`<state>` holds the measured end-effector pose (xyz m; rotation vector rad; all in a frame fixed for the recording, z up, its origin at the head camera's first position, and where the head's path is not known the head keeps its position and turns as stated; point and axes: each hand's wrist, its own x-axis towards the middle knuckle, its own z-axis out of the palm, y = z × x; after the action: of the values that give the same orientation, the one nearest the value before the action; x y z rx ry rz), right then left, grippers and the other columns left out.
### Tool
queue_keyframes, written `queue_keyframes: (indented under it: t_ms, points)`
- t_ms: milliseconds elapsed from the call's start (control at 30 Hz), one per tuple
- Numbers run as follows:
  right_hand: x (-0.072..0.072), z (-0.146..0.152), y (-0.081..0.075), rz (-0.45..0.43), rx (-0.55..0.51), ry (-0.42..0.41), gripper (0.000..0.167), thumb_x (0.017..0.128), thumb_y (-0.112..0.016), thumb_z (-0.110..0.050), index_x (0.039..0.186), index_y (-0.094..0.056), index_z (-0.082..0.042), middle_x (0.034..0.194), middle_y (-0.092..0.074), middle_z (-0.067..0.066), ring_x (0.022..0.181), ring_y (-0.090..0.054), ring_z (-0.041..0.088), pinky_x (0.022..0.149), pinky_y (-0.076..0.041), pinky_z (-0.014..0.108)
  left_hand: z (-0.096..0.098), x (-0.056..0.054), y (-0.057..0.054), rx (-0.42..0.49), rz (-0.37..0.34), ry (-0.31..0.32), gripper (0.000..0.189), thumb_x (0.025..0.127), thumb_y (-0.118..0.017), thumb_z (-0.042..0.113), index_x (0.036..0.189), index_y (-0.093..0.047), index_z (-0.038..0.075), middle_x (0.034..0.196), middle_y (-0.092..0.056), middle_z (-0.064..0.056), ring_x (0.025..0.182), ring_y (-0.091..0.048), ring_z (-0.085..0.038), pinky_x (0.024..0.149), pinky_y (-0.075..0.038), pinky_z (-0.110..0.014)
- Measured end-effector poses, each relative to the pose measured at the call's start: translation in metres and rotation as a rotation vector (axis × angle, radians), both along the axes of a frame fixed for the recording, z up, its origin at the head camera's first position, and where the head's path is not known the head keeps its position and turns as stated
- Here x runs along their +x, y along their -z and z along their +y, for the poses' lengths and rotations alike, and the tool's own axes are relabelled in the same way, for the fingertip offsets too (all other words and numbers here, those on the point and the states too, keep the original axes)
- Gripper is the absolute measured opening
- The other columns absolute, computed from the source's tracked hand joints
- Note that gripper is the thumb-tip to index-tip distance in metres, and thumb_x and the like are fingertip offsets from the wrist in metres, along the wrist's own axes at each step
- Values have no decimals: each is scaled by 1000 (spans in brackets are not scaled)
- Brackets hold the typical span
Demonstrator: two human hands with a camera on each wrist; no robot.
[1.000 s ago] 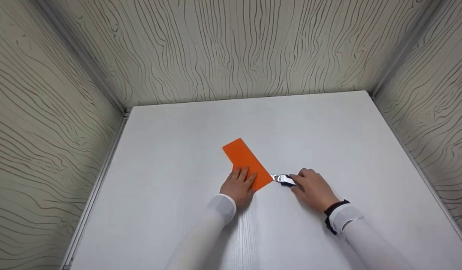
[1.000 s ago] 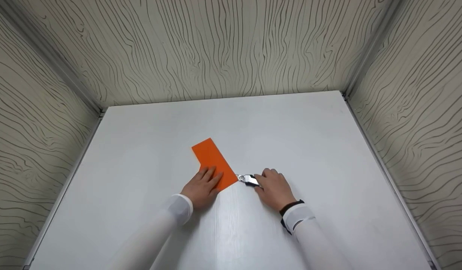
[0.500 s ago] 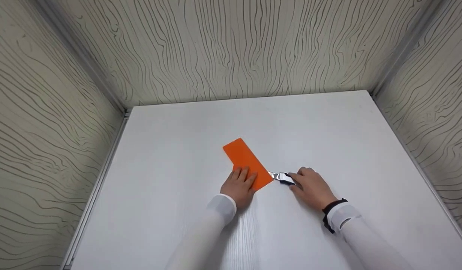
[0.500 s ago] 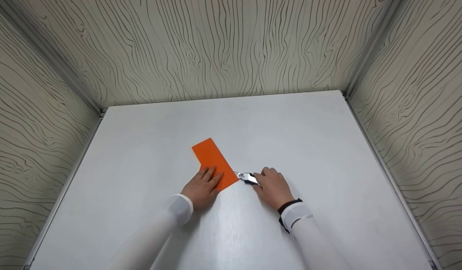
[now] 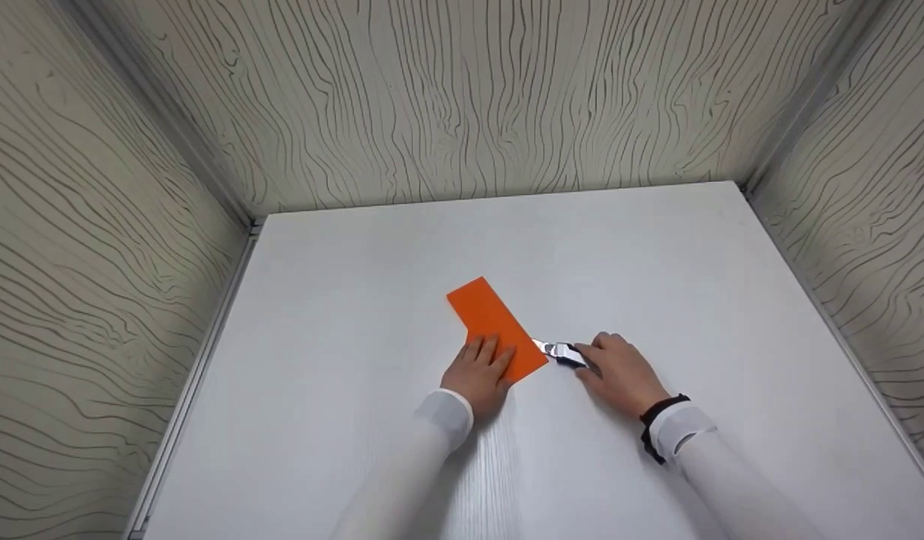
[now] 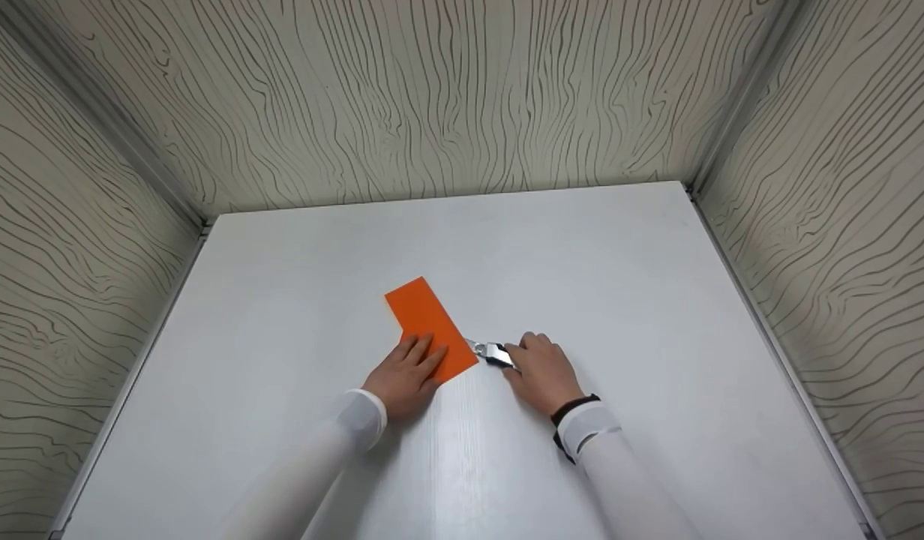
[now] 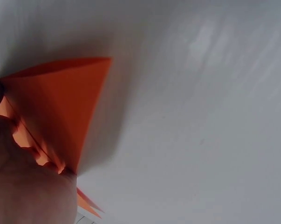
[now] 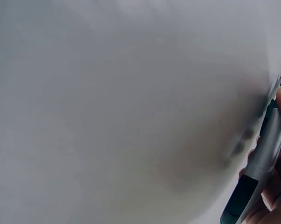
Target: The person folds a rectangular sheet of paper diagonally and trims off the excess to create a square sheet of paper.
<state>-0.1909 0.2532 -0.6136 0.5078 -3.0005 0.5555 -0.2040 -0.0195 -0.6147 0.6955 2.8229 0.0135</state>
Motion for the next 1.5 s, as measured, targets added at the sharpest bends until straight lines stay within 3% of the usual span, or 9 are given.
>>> queue_keyframes:
  t_ms: [500, 700, 1033, 1333, 1500]
  points:
    - [-5, -2, 1, 22, 1, -8, 35, 90, -79, -21, 121, -74, -5, 90, -55, 1, 82, -47, 20, 70, -43, 34, 2, -2, 5, -2, -3, 5, 60, 108, -38, 49, 164, -23, 33, 170, -19, -2, 155, -16, -29, 124, -16, -40]
    - [-8, -2, 3, 34, 0, -15, 36, 90, -79, -20, 122, -73, -3, 90, -55, 2, 82, -47, 20, 71, -43, 34, 3, -4, 4, 3, 11, 19, 57, 109, -39, 46, 163, -28, 31, 168, -24, -4, 154, -21, -29, 124, -17, -40]
    - [-9, -6, 2, 4, -9, -18, 36, 91, -78, -21, 123, -73, -4, 91, -56, 2, 83, -48, 21, 72, -44, 35, 6, -7, 8, -56, 131, -34, 64, 107, -46, 51, 161, -35, 20, 162, -36, 1, 148, -33, -24, 118, -33, -40]
    - [-8, -5, 2, 20, -10, -22, 34, 91, -79, -20, 121, -74, -6, 90, -56, 2, 82, -49, 21, 71, -44, 35, 3, -7, 1, -69, 57, -45, 66, 107, -42, 55, 163, -30, 24, 168, -24, -8, 155, -20, -27, 124, -18, -40]
    - [-8, -5, 3, 33, -18, -22, 33, 90, -79, -19, 120, -74, -5, 89, -56, 2, 82, -49, 21, 71, -44, 34, 2, -5, 1, -71, 42, -28, 66, 107, -41, 54, 164, -27, 23, 169, -22, -9, 155, -18, -27, 123, -17, -35]
